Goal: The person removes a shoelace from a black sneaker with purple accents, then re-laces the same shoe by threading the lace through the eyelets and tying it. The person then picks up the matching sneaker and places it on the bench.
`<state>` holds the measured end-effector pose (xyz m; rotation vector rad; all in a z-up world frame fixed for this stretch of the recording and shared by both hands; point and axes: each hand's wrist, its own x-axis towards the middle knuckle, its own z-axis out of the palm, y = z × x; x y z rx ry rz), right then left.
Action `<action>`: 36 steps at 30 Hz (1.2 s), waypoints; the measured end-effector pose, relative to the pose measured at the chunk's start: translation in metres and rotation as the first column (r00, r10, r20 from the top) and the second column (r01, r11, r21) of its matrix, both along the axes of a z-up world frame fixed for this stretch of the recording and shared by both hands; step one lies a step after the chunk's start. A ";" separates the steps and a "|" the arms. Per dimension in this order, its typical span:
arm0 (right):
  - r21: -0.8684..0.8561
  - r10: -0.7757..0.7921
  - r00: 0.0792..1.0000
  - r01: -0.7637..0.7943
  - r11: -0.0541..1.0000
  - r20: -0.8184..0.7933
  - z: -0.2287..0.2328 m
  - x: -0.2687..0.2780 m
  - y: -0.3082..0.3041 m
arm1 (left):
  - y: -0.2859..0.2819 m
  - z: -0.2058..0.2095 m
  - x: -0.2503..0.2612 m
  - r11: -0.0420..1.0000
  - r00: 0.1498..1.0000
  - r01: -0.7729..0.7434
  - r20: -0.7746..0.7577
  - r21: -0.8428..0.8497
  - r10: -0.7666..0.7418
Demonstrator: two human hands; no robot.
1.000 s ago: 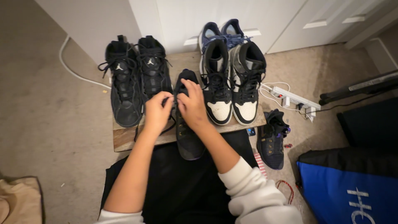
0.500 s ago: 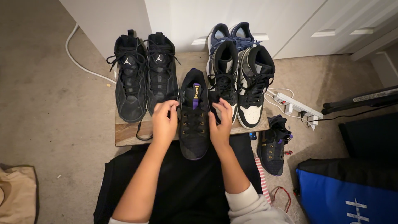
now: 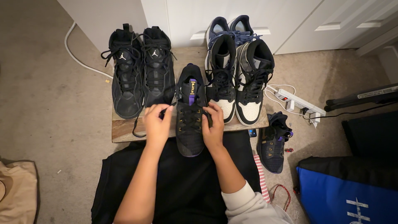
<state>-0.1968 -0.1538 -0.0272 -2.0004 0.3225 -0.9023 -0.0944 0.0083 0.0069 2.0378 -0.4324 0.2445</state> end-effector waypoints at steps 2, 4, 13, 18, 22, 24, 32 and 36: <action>0.005 -0.008 1.000 0.008 1.000 -0.006 0.000 0.000 -0.002 | 0.008 0.009 -0.002 1.000 1.000 -0.018 0.003 0.023 0.018; -0.001 -0.014 1.000 0.014 1.000 0.005 -0.001 -0.001 -0.003 | 0.020 0.020 -0.007 0.999 0.998 -0.020 0.058 0.039 0.018; -0.034 -0.021 1.000 0.021 0.999 0.003 0.006 -0.003 0.005 | 0.049 0.087 -0.037 0.955 0.977 0.213 0.059 -0.207 -0.205; -0.040 -0.018 1.000 0.018 0.999 0.012 0.008 -0.005 0.008 | 0.071 0.102 -0.052 0.787 0.911 0.338 -0.029 -0.516 -0.411; -0.012 -0.019 1.000 0.020 1.000 0.024 0.009 -0.003 0.011 | 0.088 0.105 -0.063 0.606 0.873 0.362 0.031 -0.709 -0.486; -0.006 -0.020 0.999 0.020 1.000 0.025 0.011 -0.001 0.012 | 0.092 0.106 -0.066 0.573 0.866 0.333 0.003 -0.749 -0.499; -0.240 -0.052 0.996 0.033 0.970 -0.077 0.028 0.021 0.019 | 0.084 0.111 -0.073 0.628 0.826 0.296 -0.138 -0.720 -0.547; -0.276 -0.095 0.985 0.052 0.960 -0.145 0.034 0.032 0.017 | 0.067 0.105 -0.062 0.857 0.910 0.237 -0.204 -0.458 -0.360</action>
